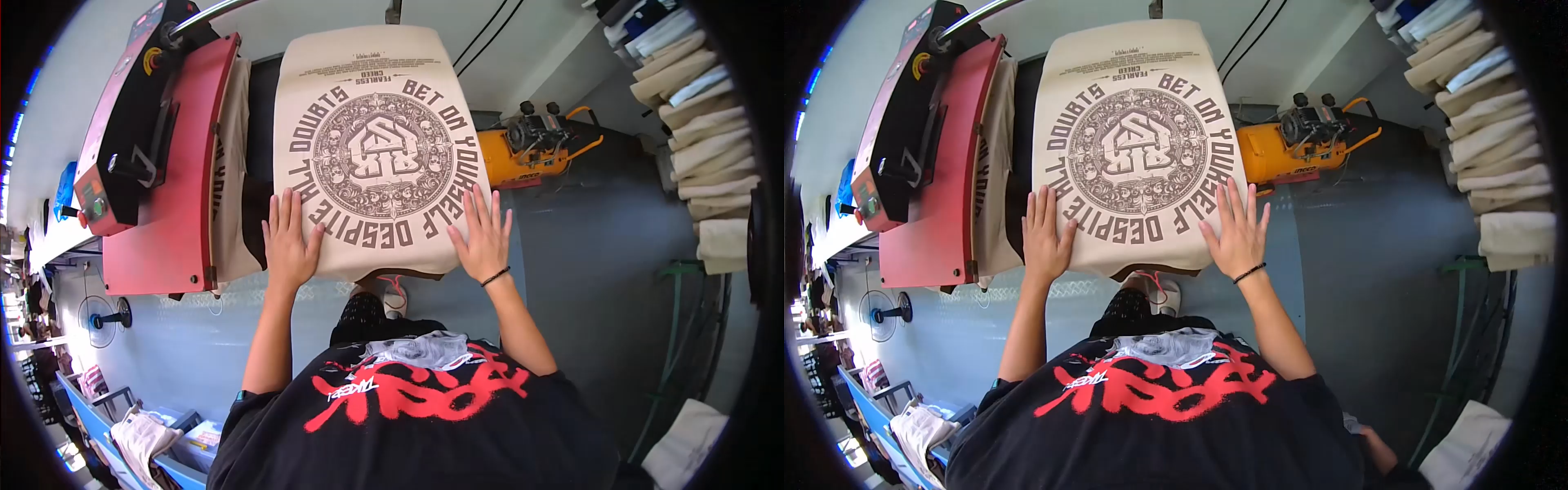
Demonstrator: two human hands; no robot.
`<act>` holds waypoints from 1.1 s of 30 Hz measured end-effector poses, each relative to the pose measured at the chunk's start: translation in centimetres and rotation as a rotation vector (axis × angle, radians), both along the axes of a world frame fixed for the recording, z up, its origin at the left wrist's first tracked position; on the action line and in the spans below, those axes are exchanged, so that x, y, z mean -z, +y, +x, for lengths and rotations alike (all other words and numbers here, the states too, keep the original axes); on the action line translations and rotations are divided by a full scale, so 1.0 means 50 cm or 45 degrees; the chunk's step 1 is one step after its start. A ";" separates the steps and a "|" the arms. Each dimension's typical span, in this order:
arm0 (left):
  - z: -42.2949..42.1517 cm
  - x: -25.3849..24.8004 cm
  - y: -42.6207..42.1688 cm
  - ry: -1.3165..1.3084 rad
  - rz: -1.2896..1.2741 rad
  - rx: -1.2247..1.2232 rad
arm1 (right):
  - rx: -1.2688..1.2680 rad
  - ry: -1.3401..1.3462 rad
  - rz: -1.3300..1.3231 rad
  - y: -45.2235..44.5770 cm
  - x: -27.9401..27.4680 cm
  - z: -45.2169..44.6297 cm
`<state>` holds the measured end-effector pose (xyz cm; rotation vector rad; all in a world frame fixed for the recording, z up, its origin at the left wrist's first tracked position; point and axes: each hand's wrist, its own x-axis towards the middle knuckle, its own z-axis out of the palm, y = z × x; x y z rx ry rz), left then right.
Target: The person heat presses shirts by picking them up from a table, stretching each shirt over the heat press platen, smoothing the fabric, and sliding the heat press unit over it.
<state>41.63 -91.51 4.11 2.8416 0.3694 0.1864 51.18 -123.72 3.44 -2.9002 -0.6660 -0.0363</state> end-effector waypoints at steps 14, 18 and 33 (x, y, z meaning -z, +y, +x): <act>-0.188 -0.319 0.425 -1.152 0.188 -0.392 | -0.122 0.096 0.083 0.280 -0.013 -0.260; -0.209 -0.361 0.884 -1.125 -0.151 -0.943 | -0.089 0.149 0.099 0.294 -0.011 -0.291; -0.095 -0.318 1.002 -1.178 -1.065 -0.680 | -0.135 -0.100 0.324 0.408 -0.035 -0.265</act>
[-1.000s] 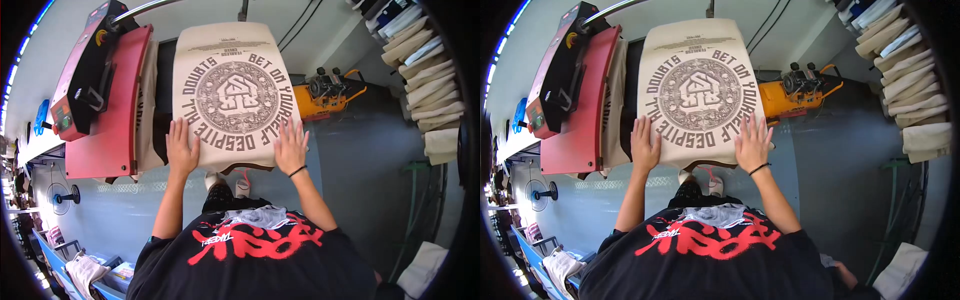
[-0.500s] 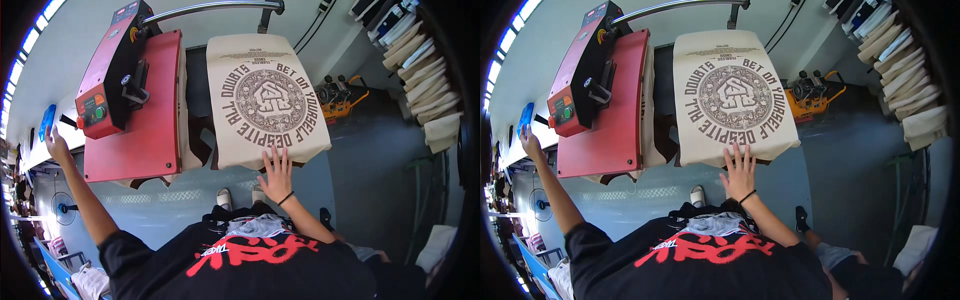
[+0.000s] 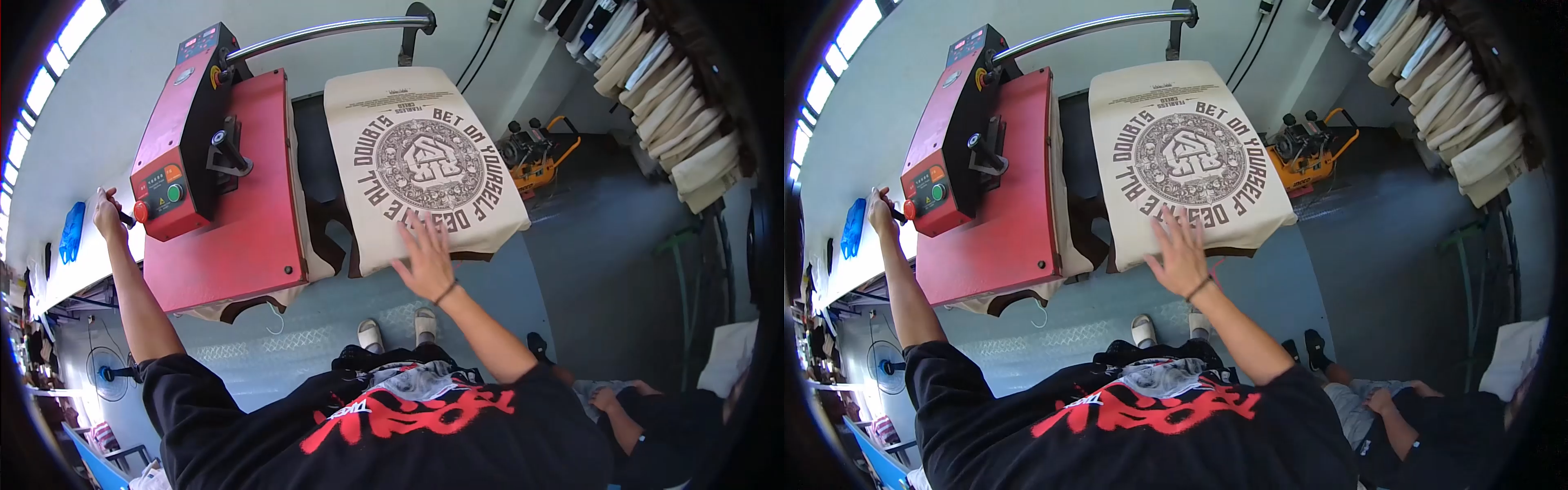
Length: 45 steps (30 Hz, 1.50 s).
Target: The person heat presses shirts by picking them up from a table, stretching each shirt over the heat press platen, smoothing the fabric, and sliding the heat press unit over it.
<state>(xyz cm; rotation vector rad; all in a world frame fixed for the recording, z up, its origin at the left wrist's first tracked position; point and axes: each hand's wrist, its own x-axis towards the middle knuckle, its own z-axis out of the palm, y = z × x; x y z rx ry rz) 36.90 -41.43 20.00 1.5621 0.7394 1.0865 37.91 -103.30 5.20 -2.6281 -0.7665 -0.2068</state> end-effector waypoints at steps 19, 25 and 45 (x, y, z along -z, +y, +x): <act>0.048 -0.051 -0.348 0.032 0.039 0.330 | 0.127 0.458 0.835 -0.130 0.035 -0.142; 0.116 -0.054 -0.469 -0.015 -0.033 0.538 | 0.607 0.197 1.017 -0.272 0.023 -0.057; 0.293 -0.050 -0.766 0.038 0.106 0.809 | 0.404 0.263 1.340 -0.136 -0.315 0.545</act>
